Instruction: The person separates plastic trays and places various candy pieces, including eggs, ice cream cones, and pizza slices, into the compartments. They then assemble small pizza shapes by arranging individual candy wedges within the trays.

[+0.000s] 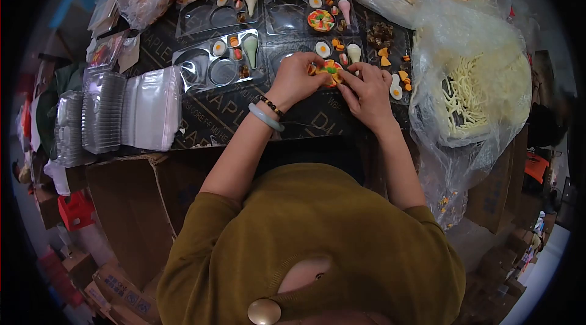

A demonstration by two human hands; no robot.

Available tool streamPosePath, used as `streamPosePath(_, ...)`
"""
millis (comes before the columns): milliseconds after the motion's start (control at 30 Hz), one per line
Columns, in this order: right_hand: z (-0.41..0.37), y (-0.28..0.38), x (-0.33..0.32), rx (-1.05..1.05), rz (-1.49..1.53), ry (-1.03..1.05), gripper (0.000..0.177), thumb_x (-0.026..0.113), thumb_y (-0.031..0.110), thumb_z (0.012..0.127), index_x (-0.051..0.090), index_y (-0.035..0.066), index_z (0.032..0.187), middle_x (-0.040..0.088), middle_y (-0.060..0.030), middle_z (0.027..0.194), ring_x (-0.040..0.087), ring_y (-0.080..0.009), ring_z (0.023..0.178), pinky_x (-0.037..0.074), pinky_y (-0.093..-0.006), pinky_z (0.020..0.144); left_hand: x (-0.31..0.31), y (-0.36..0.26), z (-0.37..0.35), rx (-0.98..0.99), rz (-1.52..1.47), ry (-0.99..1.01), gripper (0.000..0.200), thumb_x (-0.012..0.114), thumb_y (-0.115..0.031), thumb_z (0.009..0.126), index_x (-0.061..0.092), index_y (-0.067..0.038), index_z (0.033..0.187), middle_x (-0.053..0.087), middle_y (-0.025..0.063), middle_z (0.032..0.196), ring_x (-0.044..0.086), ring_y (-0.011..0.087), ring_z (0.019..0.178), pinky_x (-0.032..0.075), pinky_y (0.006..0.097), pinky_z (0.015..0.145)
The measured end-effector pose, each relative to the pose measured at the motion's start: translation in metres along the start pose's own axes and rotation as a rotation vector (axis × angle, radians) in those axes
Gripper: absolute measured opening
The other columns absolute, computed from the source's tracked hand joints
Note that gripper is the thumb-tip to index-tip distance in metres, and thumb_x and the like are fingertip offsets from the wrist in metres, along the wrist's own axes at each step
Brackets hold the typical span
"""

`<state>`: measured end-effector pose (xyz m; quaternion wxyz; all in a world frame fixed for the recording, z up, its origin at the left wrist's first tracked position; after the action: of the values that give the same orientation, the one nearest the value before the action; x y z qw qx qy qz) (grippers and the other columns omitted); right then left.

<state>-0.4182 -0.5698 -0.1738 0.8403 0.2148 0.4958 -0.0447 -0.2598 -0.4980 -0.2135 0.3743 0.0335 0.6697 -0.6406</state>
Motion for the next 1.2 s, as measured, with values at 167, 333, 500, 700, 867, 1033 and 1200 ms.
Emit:
streamPosePath(167,-0.006,-0.001,0.007,0.006,-0.045,-0.018,0.024,0.071,0.019,0.078,0.07,0.013,0.102,0.058,-0.002,0.1,0.055,-0.0191,0.094,0.031,-0.0367,0.085,0.002,-0.004,-0.001,0.056,0.072,-0.021,0.034,0.08,-0.021,0.067,0.068,-0.003,0.094,0.066,0.0159,0.087,0.065,0.0304,0.079,0.052,0.0362,0.071)
streamPosePath(333,0.005,0.005,0.001,0.04,0.055,-0.11,0.025,0.069,0.013,0.08,0.069,0.01,0.105,0.061,-0.0047,0.095,0.059,-0.0223,0.087,0.038,-0.0369,0.079,-0.006,0.004,-0.004,-0.06,-0.228,-0.033,0.037,0.073,-0.011,0.077,0.063,0.001,0.111,0.067,0.0096,0.099,0.064,0.0185,0.089,0.051,0.0285,0.076)
streamPosePath(500,0.033,0.013,0.013,0.221,0.508,-0.094,0.021,0.066,0.007,0.085,0.067,0.001,0.105,0.063,-0.0101,0.09,0.062,-0.0175,0.073,0.049,-0.0279,0.065,-0.042,0.007,-0.019,-0.24,-0.665,-0.013,0.045,0.065,0.002,0.084,0.052,0.003,0.126,0.065,0.0064,0.105,0.06,0.0088,0.092,0.05,0.021,0.08)
streamPosePath(700,0.077,0.062,0.042,0.2,0.775,0.163,0.025,0.066,0.013,0.088,0.066,0.0,0.109,0.065,-0.0092,0.092,0.062,-0.0128,0.078,0.048,-0.0246,0.069,-0.093,0.025,-0.039,-0.246,-0.568,-0.231,0.04,0.076,0.004,0.074,0.056,0.002,0.108,0.065,0.0075,0.1,0.063,0.0117,0.089,0.053,0.0236,0.078)
streamPosePath(867,0.101,0.089,0.088,0.284,1.042,0.395,0.024,0.067,0.015,0.088,0.067,-0.001,0.106,0.07,-0.0091,0.089,0.064,-0.0099,0.08,0.05,-0.0238,0.07,-0.118,0.034,-0.059,-0.241,-0.53,-0.268,0.04,0.075,0.004,0.074,0.057,0.003,0.11,0.064,0.0077,0.101,0.063,0.0109,0.088,0.053,0.0226,0.077)
streamPosePath(1033,0.113,0.105,0.126,0.363,1.07,0.452,0.017,0.067,0.013,0.087,0.07,0.001,0.098,0.07,-0.0081,0.084,0.066,-0.0131,0.073,0.05,-0.0264,0.065,-0.146,0.07,-0.089,-0.355,-0.757,-0.242,0.034,0.063,-0.001,0.088,0.055,0.006,0.12,0.063,0.0105,0.11,0.063,0.0145,0.098,0.05,0.0236,0.088)
streamPosePath(1200,0.13,0.137,0.122,-0.102,0.454,0.114,0.014,0.07,0.014,0.081,0.072,0.007,0.092,0.064,-0.0072,0.081,0.063,-0.0231,0.075,0.048,-0.0355,0.066,-0.159,0.08,-0.101,-0.347,-0.842,-0.319,0.041,0.059,0.003,0.089,0.048,0.007,0.128,0.06,0.0142,0.118,0.062,0.02,0.108,0.051,0.0259,0.09)
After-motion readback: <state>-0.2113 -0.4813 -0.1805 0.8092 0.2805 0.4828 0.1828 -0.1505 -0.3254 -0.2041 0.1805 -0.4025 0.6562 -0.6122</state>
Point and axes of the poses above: each hand's wrist, its own z-axis towards the middle knuckle, its own x-axis out of the palm, y = z × x, the point moved 5 cm from there along z, towards the middle knuckle
